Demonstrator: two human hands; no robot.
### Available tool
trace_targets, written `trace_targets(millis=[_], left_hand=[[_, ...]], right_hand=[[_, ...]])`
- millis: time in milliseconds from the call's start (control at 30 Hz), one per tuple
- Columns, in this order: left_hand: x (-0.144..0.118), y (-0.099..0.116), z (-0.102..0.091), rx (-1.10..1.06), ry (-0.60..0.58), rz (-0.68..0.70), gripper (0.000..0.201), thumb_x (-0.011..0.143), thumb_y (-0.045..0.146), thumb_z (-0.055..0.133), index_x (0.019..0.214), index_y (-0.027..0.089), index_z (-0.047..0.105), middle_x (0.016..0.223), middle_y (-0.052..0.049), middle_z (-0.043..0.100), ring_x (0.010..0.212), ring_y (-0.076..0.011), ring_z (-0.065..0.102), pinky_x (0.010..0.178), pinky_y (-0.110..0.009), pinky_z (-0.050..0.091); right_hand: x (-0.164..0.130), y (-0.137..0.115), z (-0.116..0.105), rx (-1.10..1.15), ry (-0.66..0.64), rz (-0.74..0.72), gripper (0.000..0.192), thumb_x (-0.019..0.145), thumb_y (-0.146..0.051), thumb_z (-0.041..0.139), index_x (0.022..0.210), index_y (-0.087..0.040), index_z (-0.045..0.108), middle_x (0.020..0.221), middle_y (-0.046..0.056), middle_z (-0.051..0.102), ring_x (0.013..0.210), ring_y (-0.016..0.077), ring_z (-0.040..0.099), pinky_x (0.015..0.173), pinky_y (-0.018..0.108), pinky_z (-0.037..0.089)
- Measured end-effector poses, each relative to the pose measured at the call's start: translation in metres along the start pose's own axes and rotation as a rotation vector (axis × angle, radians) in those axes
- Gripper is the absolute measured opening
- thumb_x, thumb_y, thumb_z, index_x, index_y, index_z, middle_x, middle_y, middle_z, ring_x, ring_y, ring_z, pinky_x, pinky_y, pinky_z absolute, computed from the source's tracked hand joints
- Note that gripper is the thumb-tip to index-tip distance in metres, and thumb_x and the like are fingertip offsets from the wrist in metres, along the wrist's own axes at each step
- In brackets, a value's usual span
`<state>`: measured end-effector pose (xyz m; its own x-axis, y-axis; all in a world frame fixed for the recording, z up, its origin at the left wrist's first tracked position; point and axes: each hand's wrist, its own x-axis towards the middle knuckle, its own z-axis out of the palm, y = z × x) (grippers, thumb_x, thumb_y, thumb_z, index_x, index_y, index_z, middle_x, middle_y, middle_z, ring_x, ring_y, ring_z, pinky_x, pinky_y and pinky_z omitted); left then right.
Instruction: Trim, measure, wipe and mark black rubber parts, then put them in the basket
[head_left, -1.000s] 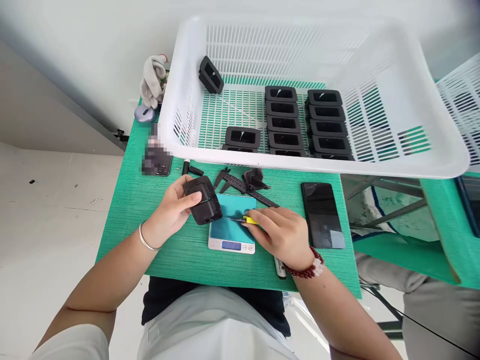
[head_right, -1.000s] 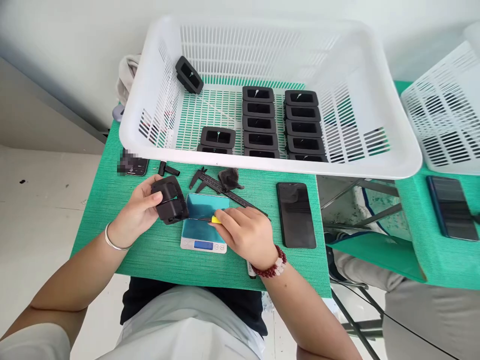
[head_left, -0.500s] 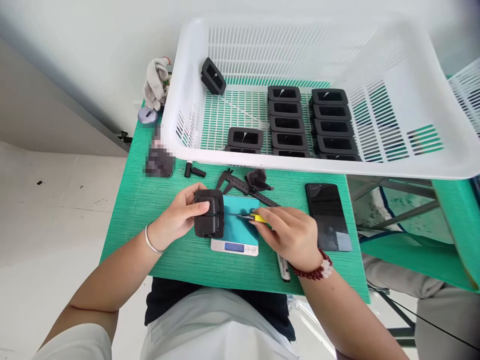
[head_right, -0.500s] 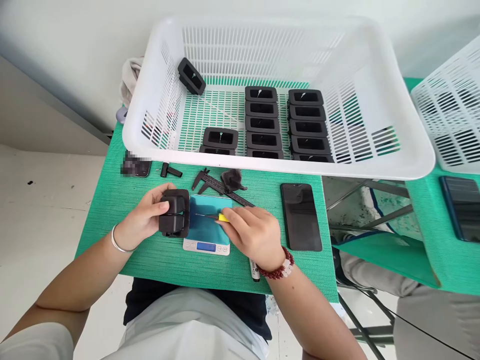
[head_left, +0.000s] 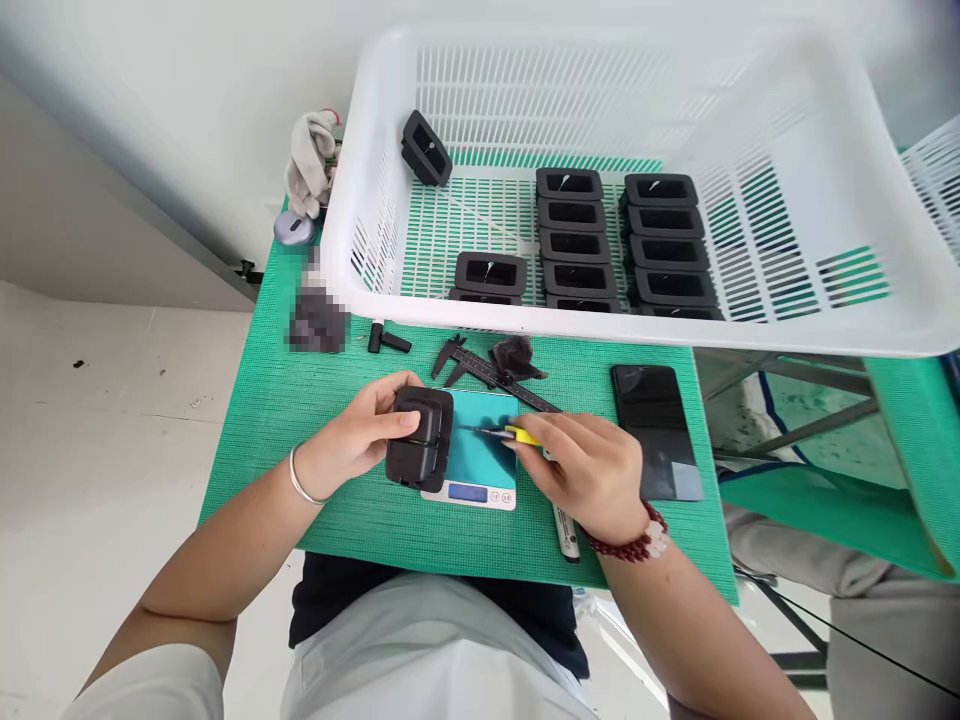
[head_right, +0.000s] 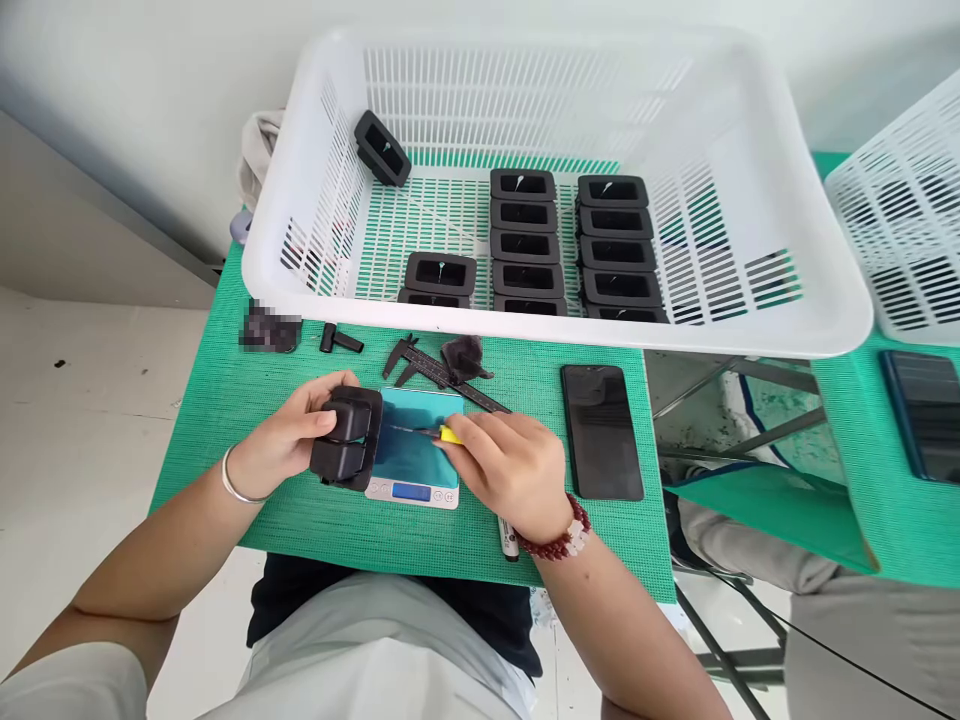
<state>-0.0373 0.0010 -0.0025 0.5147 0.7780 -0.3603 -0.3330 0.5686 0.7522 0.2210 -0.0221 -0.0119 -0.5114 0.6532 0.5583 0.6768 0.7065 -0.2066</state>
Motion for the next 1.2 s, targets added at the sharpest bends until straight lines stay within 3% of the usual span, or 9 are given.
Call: trace_targets(millis=[133,367,533,733,933,1100,1200], left_hand=[[0.0005,0.0007,-0.0004,-0.019,0.021,0.028,0.042,0.066,0.040,0.084,0.085,0.016,0.055,0.068,0.003,0.060,0.054,-0.0079,0.056,0.048,-0.017,0.047],[-0.0009,0.0019,0.0009,-0.005,-0.137,-0.058,0.043,0.066,0.040,0.084,0.084,0.016,0.053,0.069,0.001,0.064,0.052,-0.0089,0.057,0.048,-0.018,0.047],[-0.0016,0.0039,-0.0007,-0.003,-0.107,-0.042,0.043,0.065,0.041,0.084,0.083,0.016,0.054,0.066,0.001,0.061,0.050,-0.0076,0.054,0.045,-0.016,0.043],[-0.0037,0.0054,0.0005,0.022,-0.187,-0.136,0.045,0.064,0.042,0.085,0.085,0.015,0.055,0.066,0.001,0.060,0.051,-0.0084,0.055,0.046,-0.017,0.042],[-0.0022,0.0036,-0.0010,0.032,-0.135,-0.110,0.045,0.063,0.041,0.086,0.082,0.015,0.055,0.066,0.001,0.059,0.051,-0.0073,0.053,0.045,-0.016,0.043],[-0.0012,0.0035,-0.0017,0.027,-0.134,-0.110,0.043,0.063,0.041,0.086,0.082,0.014,0.058,0.066,0.001,0.060,0.052,-0.0072,0.054,0.046,-0.016,0.043],[0.0006,0.0023,-0.0020,0.015,-0.103,-0.053,0.043,0.061,0.041,0.087,0.082,0.013,0.062,0.067,0.000,0.062,0.053,-0.0075,0.055,0.048,-0.017,0.044]], right_hand=[[-0.0019,-0.0007,0.0009,0.135,-0.058,-0.118,0.013,0.093,-0.028,0.060,0.097,-0.016,0.062,0.077,0.003,0.072,0.064,0.0126,0.064,0.058,0.027,0.043],[-0.0016,0.0024,0.0004,-0.012,0.028,0.039,0.009,0.089,-0.023,0.065,0.095,-0.016,0.062,0.073,0.003,0.072,0.062,0.0130,0.064,0.057,0.026,0.045],[-0.0016,-0.0005,0.0004,0.130,-0.028,-0.104,0.013,0.096,-0.029,0.054,0.097,-0.018,0.061,0.077,0.002,0.073,0.062,0.0119,0.064,0.059,0.026,0.047],[-0.0012,0.0014,-0.0008,-0.048,0.057,0.033,0.009,0.089,-0.021,0.065,0.096,-0.016,0.061,0.073,0.003,0.073,0.061,0.0137,0.064,0.056,0.025,0.046],[-0.0016,0.0009,0.0005,0.112,-0.019,-0.104,0.012,0.094,-0.027,0.058,0.096,-0.016,0.061,0.075,0.003,0.073,0.062,0.0127,0.064,0.057,0.026,0.045],[-0.0007,0.0048,0.0010,-0.064,0.025,0.043,0.007,0.091,-0.024,0.064,0.093,-0.017,0.062,0.072,0.002,0.073,0.059,0.0126,0.064,0.054,0.025,0.044],[-0.0017,0.0068,0.0000,-0.035,0.037,0.050,0.008,0.089,-0.022,0.064,0.096,-0.018,0.062,0.074,0.003,0.073,0.061,0.0135,0.066,0.055,0.024,0.046]])
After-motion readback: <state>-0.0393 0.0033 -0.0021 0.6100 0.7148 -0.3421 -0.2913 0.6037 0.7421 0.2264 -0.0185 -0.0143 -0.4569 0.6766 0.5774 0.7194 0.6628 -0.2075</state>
